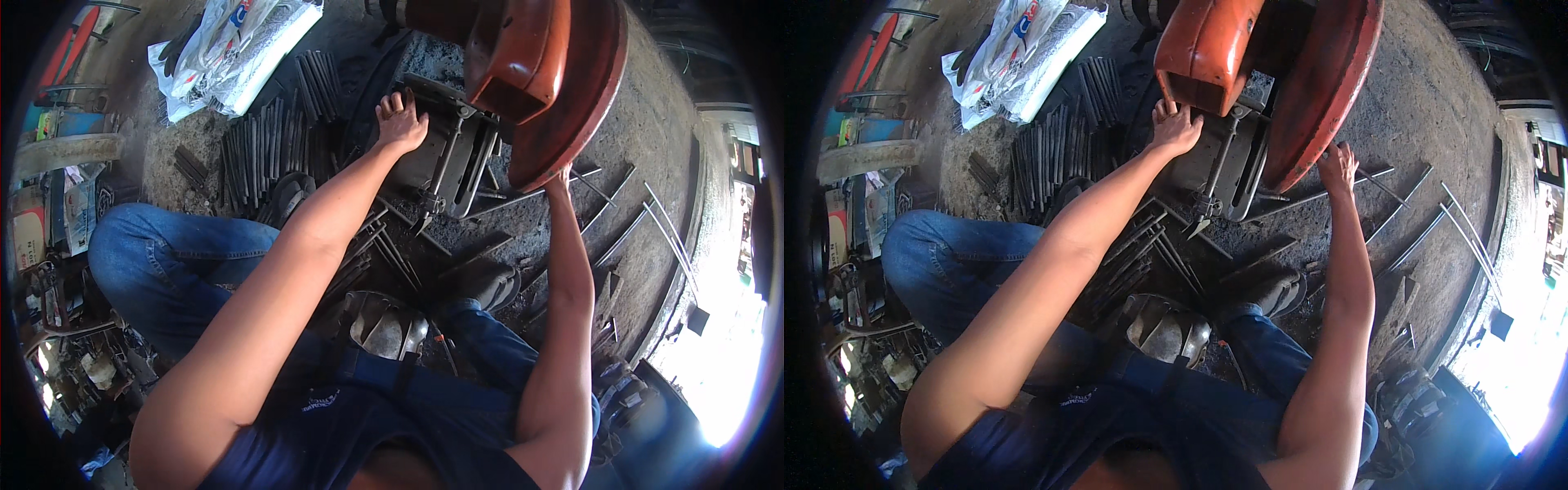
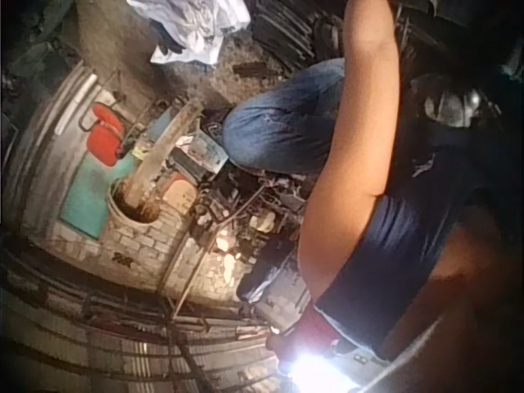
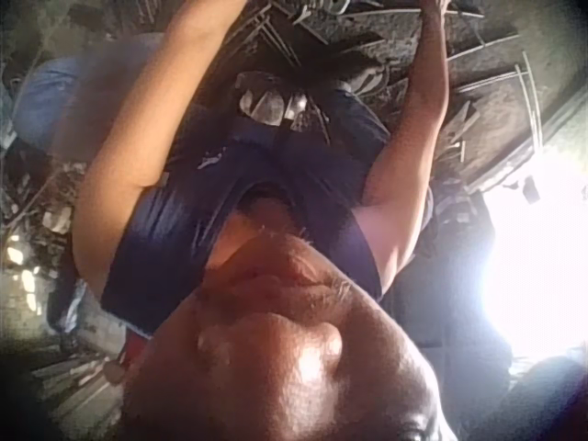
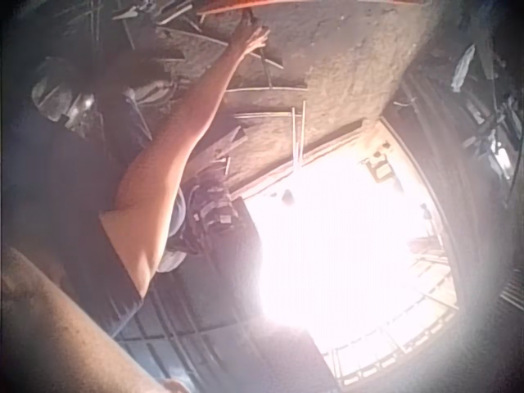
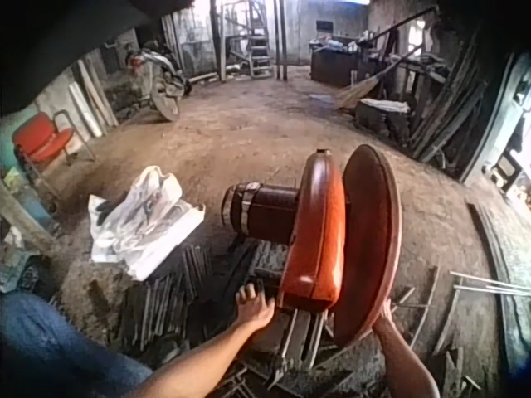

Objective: Cutting metal rods using a circular saw cutting machine on a workshop floor.

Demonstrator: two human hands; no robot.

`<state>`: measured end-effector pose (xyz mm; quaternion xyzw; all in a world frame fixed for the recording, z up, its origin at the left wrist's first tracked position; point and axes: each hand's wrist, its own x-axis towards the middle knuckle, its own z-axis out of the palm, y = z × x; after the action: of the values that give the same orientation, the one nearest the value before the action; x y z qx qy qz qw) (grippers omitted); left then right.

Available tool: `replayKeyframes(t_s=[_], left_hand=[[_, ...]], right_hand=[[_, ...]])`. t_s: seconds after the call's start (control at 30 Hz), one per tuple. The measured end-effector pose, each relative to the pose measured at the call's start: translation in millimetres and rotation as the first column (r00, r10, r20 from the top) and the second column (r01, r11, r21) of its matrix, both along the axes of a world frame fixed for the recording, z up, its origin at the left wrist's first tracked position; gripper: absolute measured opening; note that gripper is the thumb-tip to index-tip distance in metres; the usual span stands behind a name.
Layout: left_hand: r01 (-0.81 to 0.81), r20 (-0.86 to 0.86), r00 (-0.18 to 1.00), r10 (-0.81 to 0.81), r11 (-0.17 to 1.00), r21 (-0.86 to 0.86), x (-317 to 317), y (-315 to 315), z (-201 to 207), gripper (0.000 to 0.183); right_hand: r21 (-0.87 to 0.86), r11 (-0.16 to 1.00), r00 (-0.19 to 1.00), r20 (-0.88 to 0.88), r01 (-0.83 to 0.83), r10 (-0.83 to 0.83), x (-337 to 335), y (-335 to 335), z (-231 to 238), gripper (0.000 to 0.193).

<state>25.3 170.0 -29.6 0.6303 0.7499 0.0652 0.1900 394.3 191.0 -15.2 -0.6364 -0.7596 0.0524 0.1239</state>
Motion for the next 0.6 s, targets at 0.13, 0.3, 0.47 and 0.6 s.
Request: replayKeyframes(t_s=[0.13, 0.3, 0.47, 0.6], left_hand=[[0.001, -0.021, 1.000, 0.001, 0.998, 0.070, -0.6, -0.1, -2.1, 0.077], [0.012, -0.031, 0.999, -0.010, 0.998, 0.062, -0.7, -1.4, -4.1, 0.078], [0.015, -0.042, 0.999, -0.012, 0.997, 0.073, -1.0, -2.3, -3.5, 0.077], [0.012, -0.020, 1.000, -0.011, 0.999, 0.052, -0.3, -2.2, -3.1, 0.077]], right_hand=[[-0.182, 0.978, 0.992, 0.091, 0.105, -0.089, -5.0, 4.1, 0.1, 0.033], [-0.169, 0.979, 0.991, 0.086, 0.115, -0.102, -2.1, 3.5, -1.5, 0.031], [0.023, 0.999, 0.983, -0.179, -0.032, 0.036, 6.5, 3.5, -9.6, 0.032], [0.044, 0.999, 0.984, -0.176, -0.017, 0.025, 7.2, 2.8, -10.4, 0.032]])
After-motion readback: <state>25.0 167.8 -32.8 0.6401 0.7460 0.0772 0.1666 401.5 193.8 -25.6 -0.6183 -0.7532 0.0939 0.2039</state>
